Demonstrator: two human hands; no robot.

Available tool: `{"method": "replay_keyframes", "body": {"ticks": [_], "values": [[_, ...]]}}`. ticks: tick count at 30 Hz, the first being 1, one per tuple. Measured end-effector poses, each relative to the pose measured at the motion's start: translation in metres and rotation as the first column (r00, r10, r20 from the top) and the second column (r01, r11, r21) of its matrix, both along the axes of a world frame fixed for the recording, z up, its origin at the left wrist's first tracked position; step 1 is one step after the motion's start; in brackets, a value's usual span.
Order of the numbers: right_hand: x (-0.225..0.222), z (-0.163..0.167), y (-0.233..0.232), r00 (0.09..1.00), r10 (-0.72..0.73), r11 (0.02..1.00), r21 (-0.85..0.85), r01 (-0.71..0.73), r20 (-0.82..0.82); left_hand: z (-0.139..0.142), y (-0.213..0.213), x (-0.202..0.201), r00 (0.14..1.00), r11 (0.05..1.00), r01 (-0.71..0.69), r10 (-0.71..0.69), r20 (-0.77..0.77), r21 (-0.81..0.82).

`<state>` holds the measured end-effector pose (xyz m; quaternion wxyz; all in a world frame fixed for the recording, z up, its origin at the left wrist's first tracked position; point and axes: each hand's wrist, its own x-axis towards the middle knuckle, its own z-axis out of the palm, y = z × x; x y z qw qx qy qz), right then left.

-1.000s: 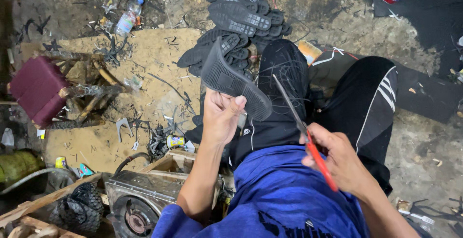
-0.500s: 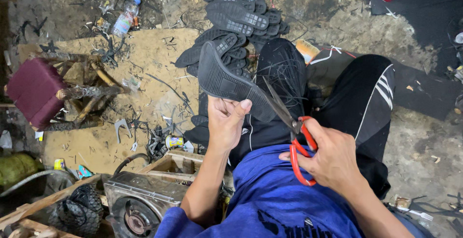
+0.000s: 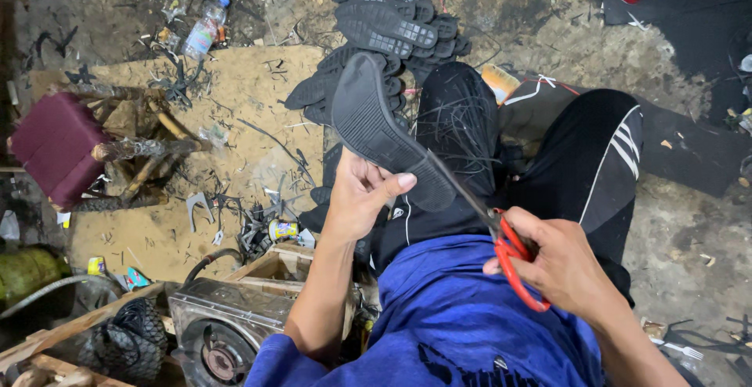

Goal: The person sits on the floor and uses red-handled scissors to trim the edges of black rubber shoe soles. They pick up each sole, cut along the perimeter, and place the trimmed sole on a growing pile on the floor.

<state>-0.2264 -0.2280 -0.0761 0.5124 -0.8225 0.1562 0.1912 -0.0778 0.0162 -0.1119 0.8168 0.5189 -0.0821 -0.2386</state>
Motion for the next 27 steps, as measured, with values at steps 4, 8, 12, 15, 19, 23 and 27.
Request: {"method": "replay_keyframes", "body": {"ticks": [4,8,12,15,19,23,27], "values": [[-0.002,-0.016,0.001,0.962,-0.144,0.972,0.213,0.094,0.232,-0.001,-0.011,0.000,0.988,0.990,-0.056,0.036,-0.153,-0.130],[-0.002,-0.018,0.007,0.928,-0.373,0.799,0.508,0.321,0.000,0.001,-0.019,0.004,0.938,0.981,-0.106,0.044,-0.345,-0.163],[0.008,-0.013,0.019,0.891,-0.445,0.758,0.567,0.323,0.088,0.005,-0.029,-0.007,0.949,0.985,-0.108,0.060,-0.311,-0.138],[0.022,-0.015,0.027,0.868,-0.478,0.785,0.509,0.353,0.136,0.004,-0.042,-0.023,0.984,0.991,-0.100,0.085,-0.158,-0.088],[0.024,-0.022,0.029,0.849,-0.492,0.824,0.418,0.382,0.194,0.001,-0.041,-0.022,0.963,0.956,-0.189,0.136,-0.231,-0.223],[0.009,-0.029,0.032,0.801,-0.465,0.859,0.411,0.305,0.377,-0.001,-0.026,-0.008,0.935,0.894,-0.304,0.213,-0.283,-0.330],[0.002,-0.039,0.031,0.819,-0.477,0.856,0.380,0.351,0.318,-0.007,-0.027,-0.009,0.949,0.905,-0.305,0.261,-0.179,-0.298]]}}
